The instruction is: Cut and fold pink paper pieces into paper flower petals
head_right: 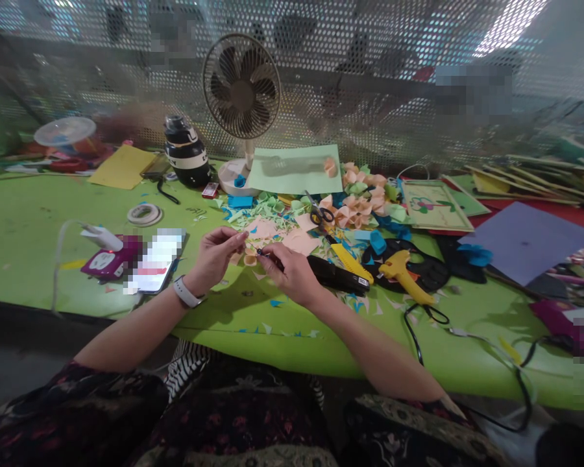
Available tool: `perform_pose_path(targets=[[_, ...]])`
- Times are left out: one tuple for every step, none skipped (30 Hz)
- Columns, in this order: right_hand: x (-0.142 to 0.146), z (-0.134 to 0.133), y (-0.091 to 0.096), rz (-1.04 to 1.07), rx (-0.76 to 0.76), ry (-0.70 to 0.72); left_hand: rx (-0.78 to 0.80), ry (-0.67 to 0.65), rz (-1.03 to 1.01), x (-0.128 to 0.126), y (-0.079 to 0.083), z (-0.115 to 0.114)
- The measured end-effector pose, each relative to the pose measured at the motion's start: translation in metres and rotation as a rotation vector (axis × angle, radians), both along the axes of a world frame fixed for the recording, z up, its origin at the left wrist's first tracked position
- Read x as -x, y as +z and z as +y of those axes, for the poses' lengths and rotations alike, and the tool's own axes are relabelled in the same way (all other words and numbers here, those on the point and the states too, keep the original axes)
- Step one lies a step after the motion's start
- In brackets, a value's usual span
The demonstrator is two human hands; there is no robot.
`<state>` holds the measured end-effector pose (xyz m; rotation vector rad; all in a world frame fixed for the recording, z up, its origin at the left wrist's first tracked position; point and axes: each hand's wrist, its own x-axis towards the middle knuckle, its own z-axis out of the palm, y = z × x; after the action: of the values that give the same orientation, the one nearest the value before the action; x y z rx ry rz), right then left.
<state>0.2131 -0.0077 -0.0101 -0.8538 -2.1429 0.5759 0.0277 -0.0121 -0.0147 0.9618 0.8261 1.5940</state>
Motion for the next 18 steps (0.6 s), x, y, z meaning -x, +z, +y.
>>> perform_pose_path(targets=[[-0.0004,0.0007,0.0001,-0.011,-0.012,0.006,0.008,0.011,-0.018,0.0009,0.0007,0.0009],[-0.0009,0.0016,0.0003,-0.023,-0.019,0.011,0.013,0.020,-0.030,0.0018,0.0012,0.0017],[-0.0013,0.0025,0.0003,-0.037,-0.022,0.011,0.017,0.025,-0.035,0.0027,0.0015,0.0026],[-0.0017,0.0034,0.0002,-0.050,-0.023,0.008,0.019,0.022,-0.033,0.0035,0.0015,0.0033],[-0.0021,0.0042,0.0000,-0.062,-0.024,0.005,0.021,0.017,-0.029,0.0041,0.0013,0.0039],[-0.0023,0.0047,-0.0003,-0.073,-0.026,0.001,0.024,0.012,-0.026,0.0043,0.0010,0.0044],[-0.0025,0.0051,-0.0006,-0.083,-0.026,-0.002,0.027,0.006,-0.025,0.0043,0.0005,0.0048],[-0.0025,0.0052,-0.0009,-0.093,-0.024,-0.003,0.029,0.001,-0.025,0.0042,0.0000,0.0050],[-0.0024,0.0051,-0.0010,-0.104,-0.019,0.000,0.032,-0.001,-0.027,0.0038,-0.0004,0.0051],[-0.0024,0.0048,-0.0010,-0.114,-0.010,0.005,0.034,0.000,-0.030,0.0035,-0.0007,0.0050],[-0.0023,0.0045,-0.0008,-0.122,0.001,0.009,0.037,-0.001,-0.035,0.0031,-0.0008,0.0048],[-0.0022,0.0041,-0.0005,-0.125,0.013,0.014,0.041,-0.005,-0.041,0.0029,-0.0007,0.0045],[-0.0022,0.0038,-0.0002,-0.123,0.022,0.015,0.046,-0.013,-0.049,0.0027,-0.0003,0.0040],[-0.0022,0.0035,0.0002,-0.117,0.030,0.014,0.050,-0.024,-0.056,0.0027,0.0003,0.0035],[-0.0022,0.0034,0.0006,-0.111,0.035,0.010,0.051,-0.038,-0.060,0.0028,0.0010,0.0030],[-0.0022,0.0034,0.0008,-0.105,0.040,0.006,0.049,-0.052,-0.060,0.0030,0.0018,0.0025],[-0.0022,0.0034,0.0011,-0.101,0.044,0.004,0.045,-0.064,-0.056,0.0032,0.0026,0.0021],[-0.0022,0.0034,0.0012,-0.098,0.048,0.002,0.039,-0.069,-0.052,0.0034,0.0032,0.0018]])
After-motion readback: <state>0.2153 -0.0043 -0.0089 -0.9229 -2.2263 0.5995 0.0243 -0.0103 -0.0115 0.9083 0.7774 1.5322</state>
